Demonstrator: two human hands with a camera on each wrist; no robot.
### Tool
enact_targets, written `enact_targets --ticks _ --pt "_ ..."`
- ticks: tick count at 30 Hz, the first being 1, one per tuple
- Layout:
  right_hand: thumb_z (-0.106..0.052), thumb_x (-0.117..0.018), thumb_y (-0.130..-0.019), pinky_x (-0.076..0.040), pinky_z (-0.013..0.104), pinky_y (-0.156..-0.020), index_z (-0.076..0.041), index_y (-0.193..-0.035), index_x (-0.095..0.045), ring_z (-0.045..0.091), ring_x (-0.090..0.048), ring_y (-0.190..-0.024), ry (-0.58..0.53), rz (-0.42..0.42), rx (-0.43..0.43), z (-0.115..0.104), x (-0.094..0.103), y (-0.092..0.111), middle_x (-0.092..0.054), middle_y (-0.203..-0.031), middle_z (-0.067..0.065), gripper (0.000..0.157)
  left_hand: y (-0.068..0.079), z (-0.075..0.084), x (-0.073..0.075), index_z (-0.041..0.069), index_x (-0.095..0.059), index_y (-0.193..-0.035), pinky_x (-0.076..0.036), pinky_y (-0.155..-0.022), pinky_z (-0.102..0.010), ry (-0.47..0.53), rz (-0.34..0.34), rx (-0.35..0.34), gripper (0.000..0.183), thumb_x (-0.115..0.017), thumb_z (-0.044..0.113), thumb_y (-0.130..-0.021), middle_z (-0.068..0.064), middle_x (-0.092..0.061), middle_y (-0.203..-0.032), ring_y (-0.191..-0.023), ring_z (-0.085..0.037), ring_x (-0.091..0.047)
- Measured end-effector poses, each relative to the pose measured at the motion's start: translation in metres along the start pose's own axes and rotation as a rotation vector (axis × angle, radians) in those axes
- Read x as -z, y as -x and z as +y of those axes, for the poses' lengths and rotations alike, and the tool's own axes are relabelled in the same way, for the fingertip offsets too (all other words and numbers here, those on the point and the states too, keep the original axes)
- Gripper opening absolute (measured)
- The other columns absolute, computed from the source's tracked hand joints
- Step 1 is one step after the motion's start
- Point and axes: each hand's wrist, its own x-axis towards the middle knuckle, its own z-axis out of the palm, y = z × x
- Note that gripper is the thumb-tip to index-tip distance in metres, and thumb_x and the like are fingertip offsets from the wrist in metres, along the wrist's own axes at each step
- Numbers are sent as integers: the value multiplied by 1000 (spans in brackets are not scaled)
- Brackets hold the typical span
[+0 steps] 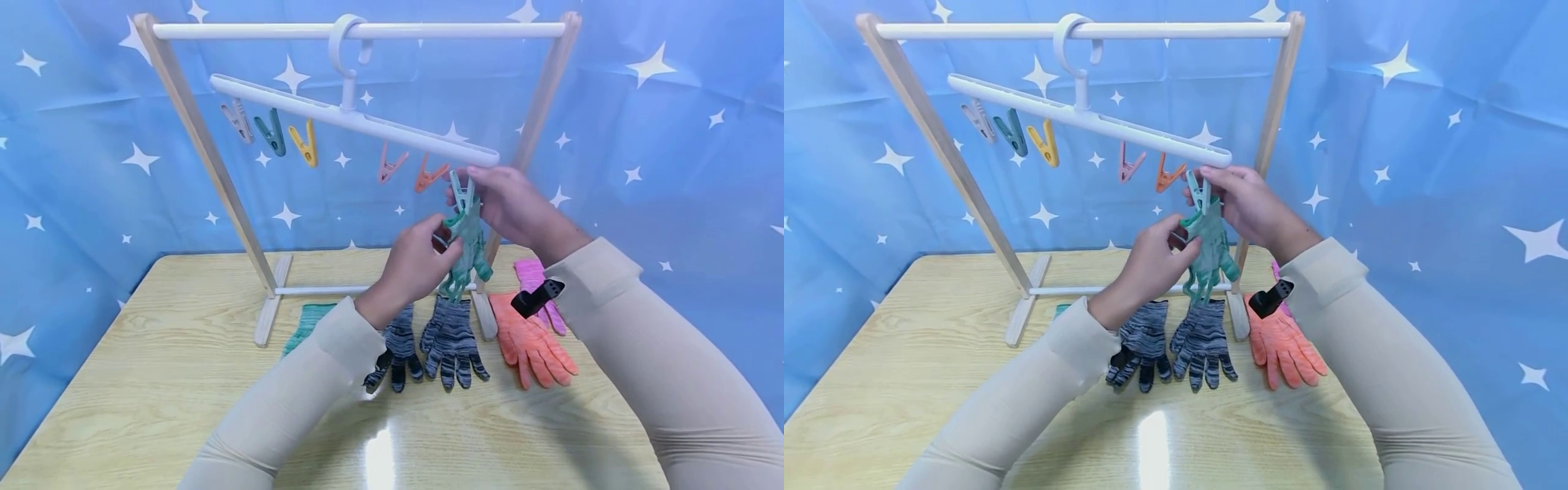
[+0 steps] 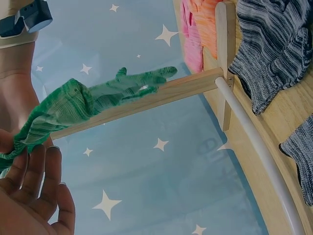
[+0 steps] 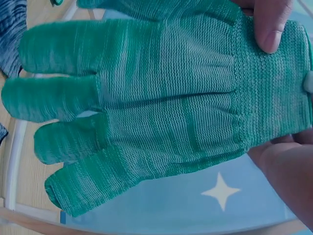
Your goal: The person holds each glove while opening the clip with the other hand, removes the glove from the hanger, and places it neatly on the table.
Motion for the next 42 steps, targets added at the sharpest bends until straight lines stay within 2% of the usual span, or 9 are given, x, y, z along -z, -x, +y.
enact_targets --ticks 5,13,19,27,35,42 --pt "-24 -53 -105 -55 28 -86 -4 -109 -68 18 -62 -96 -11 -16 9 0 -2 0 -63 -103 7 26 1 1 2 13 -60 -103 -54 -63 -20 11 -1 -7 14 -58 26 -101 0 -67 -93 -80 -11 -67" --pt "-20 -55 -103 -57 26 -82 -4 -107 -69 15 -66 -90 -1 -24 28 0 -3 1 -69 -98 5 22 4 2 2 12 -61 -104 -54 -62 -19 29 -10 -10 13 -58 24 -101 0 -67 -91 -75 -7 -65" --pt "-17 -54 -104 -57 25 -78 -2 -109 -69 14 -66 -88 9 -39 56 -1 -2 2 -69 -97 4 21 7 2 1 14 -59 -99 -54 -59 -20 15 -17 -10 11 -58 25 -101 1 -66 -89 -75 -7 -65" --pt "-19 -54 -104 -54 24 -77 -7 -116 -69 13 -64 -92 59 -27 45 -4 -1 3 -66 -102 2 23 16 -2 6 16 -55 -89 -53 -62 -23 12 -24 3 15 -57 25 -101 3 -63 -89 -81 -9 -66" --pt "-16 -53 -104 -52 25 -81 -5 -118 -68 14 -63 -94 7 -37 61 1 0 0 -64 -104 4 23 35 -17 21 17 -54 -88 -51 -58 -28 -6 -8 75 17 -57 28 -101 2 -65 -95 -87 -10 -65" --pt "-17 -56 -103 -54 26 -83 -1 -115 -69 16 -63 -92 -31 -46 30 1 2 -1 -67 -102 6 24 47 -29 33 15 -52 -87 -46 -52 -31 -29 -1 126 20 -58 28 -101 0 -64 -83 -79 -14 -64"
